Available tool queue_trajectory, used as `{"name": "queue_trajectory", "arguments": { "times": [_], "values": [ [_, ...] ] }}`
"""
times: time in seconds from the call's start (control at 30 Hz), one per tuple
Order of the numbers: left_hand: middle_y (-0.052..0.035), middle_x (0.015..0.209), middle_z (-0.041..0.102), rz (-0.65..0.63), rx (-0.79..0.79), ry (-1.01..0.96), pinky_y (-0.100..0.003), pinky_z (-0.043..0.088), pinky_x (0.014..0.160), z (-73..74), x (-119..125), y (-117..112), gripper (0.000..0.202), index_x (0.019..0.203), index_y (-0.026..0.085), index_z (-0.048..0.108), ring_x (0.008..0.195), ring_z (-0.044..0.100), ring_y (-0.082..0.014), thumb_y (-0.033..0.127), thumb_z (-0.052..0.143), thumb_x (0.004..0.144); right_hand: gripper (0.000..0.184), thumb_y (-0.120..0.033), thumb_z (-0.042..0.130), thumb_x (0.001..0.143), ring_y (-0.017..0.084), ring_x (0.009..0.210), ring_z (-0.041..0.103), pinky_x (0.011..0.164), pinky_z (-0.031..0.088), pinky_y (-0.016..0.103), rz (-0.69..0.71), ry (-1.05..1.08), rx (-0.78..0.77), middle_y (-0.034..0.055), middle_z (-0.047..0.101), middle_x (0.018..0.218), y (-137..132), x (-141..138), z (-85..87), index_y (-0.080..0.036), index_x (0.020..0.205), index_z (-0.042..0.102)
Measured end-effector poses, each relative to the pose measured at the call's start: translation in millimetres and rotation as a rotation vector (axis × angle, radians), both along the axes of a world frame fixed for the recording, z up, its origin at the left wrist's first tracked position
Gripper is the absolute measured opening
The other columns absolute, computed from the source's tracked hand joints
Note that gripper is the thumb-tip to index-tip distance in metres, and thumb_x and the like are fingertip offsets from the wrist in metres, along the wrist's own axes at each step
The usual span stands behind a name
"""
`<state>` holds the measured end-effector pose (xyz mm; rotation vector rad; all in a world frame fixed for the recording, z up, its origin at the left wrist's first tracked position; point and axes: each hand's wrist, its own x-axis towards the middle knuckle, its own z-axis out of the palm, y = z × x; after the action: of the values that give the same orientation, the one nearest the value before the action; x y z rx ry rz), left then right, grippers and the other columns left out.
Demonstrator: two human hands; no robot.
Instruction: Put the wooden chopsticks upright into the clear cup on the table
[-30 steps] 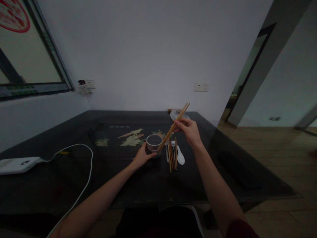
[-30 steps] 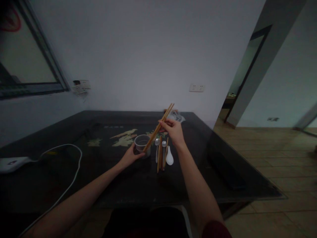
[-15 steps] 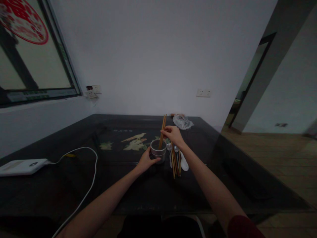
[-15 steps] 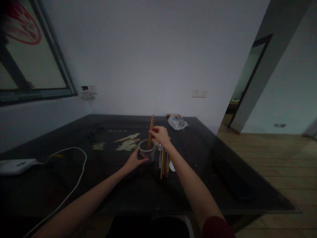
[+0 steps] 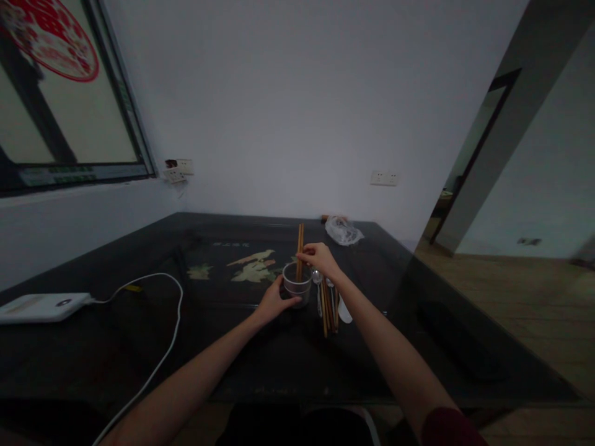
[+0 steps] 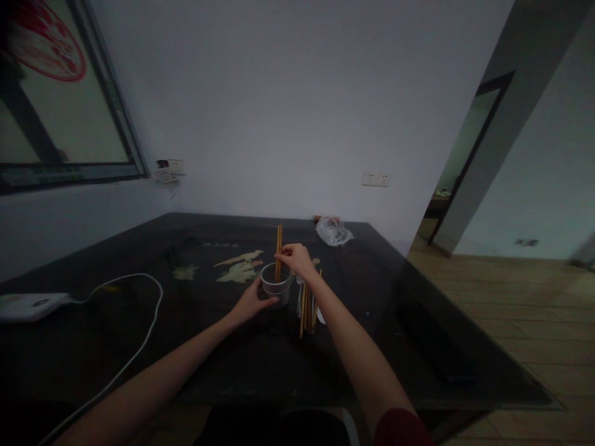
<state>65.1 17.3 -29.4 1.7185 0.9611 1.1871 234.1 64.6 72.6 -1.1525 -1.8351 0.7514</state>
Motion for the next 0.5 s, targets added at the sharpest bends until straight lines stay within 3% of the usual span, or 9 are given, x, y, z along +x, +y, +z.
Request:
{"name": "queue_trajectory", "arguments": {
  "times": [0.5],
  "values": [
    [-0.0145,0.127,0.056,-0.029,-0.007,-0.054,-0.044,0.041,0.103,-0.7,0.2,-0.1,0.07,0.124,0.015,0.044,0.116,0.056,-0.0252,0.027,0.077,0.063,0.014,-0.023,0.07,0.072,0.013,0.051,0.062,0.048,0.048,0.02,0.005,0.005,-0.097,0.0019,0.066,0.056,7.4,-2.8,6.1,-0.013,0.063,0.065]
  ]
}}
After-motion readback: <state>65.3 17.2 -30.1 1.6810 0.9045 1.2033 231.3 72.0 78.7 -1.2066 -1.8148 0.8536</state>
